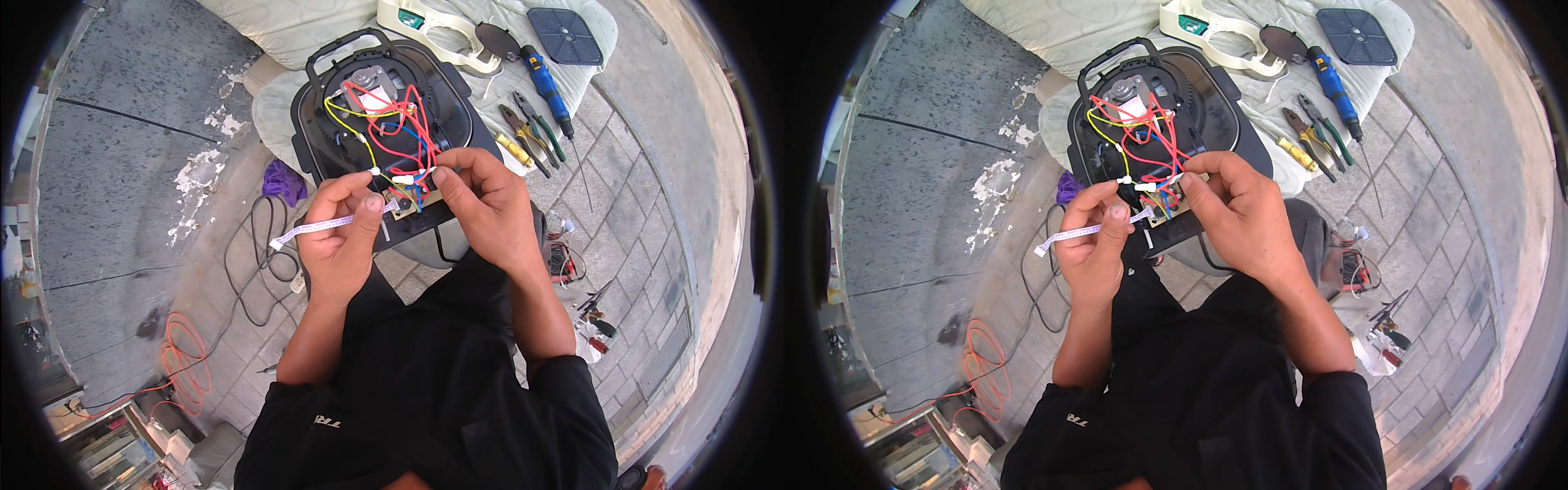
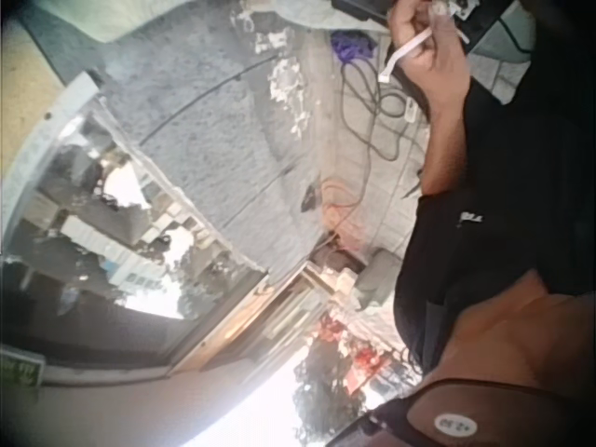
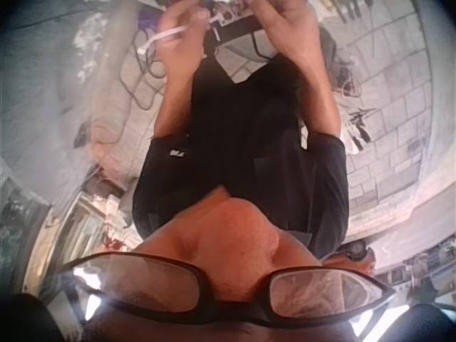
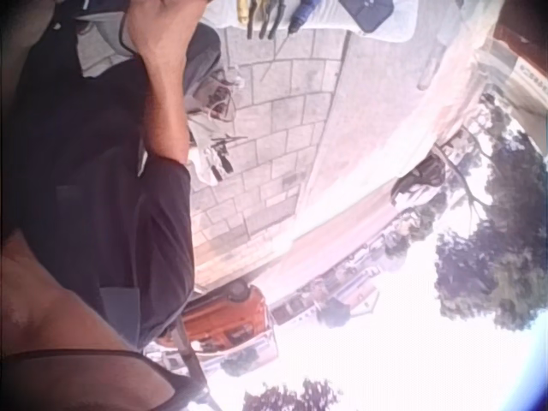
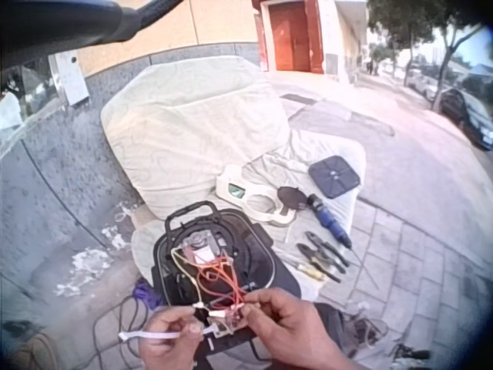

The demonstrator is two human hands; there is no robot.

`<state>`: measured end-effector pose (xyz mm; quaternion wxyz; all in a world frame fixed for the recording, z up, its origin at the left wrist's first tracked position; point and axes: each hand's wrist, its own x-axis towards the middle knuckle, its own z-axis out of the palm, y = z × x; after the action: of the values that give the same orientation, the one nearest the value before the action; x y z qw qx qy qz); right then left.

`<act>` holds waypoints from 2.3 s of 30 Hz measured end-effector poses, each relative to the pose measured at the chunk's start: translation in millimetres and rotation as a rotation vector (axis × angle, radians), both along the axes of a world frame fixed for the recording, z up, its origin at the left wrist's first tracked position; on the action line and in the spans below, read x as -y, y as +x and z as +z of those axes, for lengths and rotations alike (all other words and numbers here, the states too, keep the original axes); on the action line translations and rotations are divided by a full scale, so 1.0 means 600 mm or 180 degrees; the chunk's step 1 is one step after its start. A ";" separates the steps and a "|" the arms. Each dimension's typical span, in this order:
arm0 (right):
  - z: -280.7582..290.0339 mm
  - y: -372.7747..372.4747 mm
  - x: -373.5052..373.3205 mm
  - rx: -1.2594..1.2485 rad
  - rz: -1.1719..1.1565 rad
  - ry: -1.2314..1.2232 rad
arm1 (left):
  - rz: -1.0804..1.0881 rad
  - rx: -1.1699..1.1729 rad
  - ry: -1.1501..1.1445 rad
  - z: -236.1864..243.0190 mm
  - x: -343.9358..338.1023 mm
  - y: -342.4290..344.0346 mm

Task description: The person uses a power drill to remove screws from a small electronic device, then organizes and secures the internal wires with zip ties. They briefly walk into a nearby shop to retrieve more zip ties and return to continue bundling the wires.

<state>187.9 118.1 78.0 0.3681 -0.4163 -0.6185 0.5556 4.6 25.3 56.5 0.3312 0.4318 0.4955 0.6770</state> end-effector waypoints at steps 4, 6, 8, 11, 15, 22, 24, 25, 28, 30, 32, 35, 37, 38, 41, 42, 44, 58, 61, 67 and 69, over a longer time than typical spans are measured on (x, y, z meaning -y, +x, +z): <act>-0.001 -0.003 0.002 0.0400 -0.0202 0.0372 | 0.0366 -0.1127 -0.0114 0.023 -0.016 0.013; 0.004 -0.005 0.008 0.0527 -0.0258 0.0400 | 0.0278 -0.1421 -0.0128 0.029 -0.020 0.010; 0.006 -0.006 0.014 0.0493 -0.0200 0.0407 | 0.0225 -0.1876 -0.0123 0.043 -0.023 0.010; 0.011 -0.005 0.022 0.0454 -0.0133 0.0446 | 0.0130 -0.1570 0.0053 0.029 -0.028 0.013; 0.010 -0.009 0.024 0.0349 -0.0061 0.0422 | 0.0225 -0.1223 -0.0071 0.025 -0.022 0.010; 0.019 -0.030 0.026 0.0263 -0.0087 0.0874 | 0.0113 -0.0316 -0.0121 0.002 -0.016 -0.007; 0.022 -0.035 0.026 0.0267 -0.0050 0.0868 | 0.0032 0.0053 -0.0273 0.007 -0.011 -0.002; 0.024 -0.036 0.025 0.0280 -0.0031 0.0861 | -0.0011 0.0249 -0.0352 0.009 -0.010 0.002; 0.031 -0.033 0.022 0.0350 0.0118 0.0802 | -0.0126 0.0333 -0.0287 0.010 -0.007 0.006; 0.032 -0.030 0.022 0.0360 0.0084 0.0724 | -0.0093 0.0331 -0.0307 0.009 -0.004 0.004; 0.033 -0.026 0.024 0.0376 -0.0025 0.0705 | -0.0019 0.0076 -0.0136 -0.007 0.002 -0.005; 0.034 -0.017 0.023 0.0431 -0.0297 0.0700 | -0.0019 0.0120 -0.0125 -0.021 0.011 -0.021; 0.040 -0.008 0.016 0.0518 -0.0445 0.0645 | -0.0098 0.0326 -0.0217 -0.023 0.015 -0.026; 0.033 -0.005 0.009 0.0448 -0.0542 0.0726 | -0.0167 0.0375 -0.0224 -0.022 0.015 -0.026; 0.045 -0.008 -0.016 0.0717 -0.0565 0.1314 | -0.0338 0.0428 -0.0203 -0.019 0.018 -0.024; 0.043 -0.011 -0.026 0.0690 -0.0460 0.1472 | -0.0365 0.0382 -0.0171 -0.020 0.020 -0.025; 0.050 -0.029 -0.029 0.0640 -0.0394 0.1664 | -0.0424 0.0284 -0.0133 -0.021 0.023 -0.027; 0.075 -0.050 -0.040 0.0775 0.0469 0.2166 | -0.0096 0.0431 -0.0102 -0.014 -0.004 -0.016; 0.075 -0.049 -0.043 0.0821 0.0631 0.2160 | -0.0136 0.0784 -0.0421 -0.001 -0.013 -0.013; 0.074 -0.051 -0.046 0.0853 0.0878 0.2322 | -0.0198 0.0614 -0.0564 -0.011 -0.021 -0.019; 0.070 -0.054 -0.046 0.0836 0.0987 0.2307 | -0.0273 0.0653 -0.0539 -0.004 -0.020 -0.018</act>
<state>155.5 145.4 119.9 0.3208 -0.2290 -0.8711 0.2929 -6.4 37.4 54.3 0.4440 0.3516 0.4955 0.6586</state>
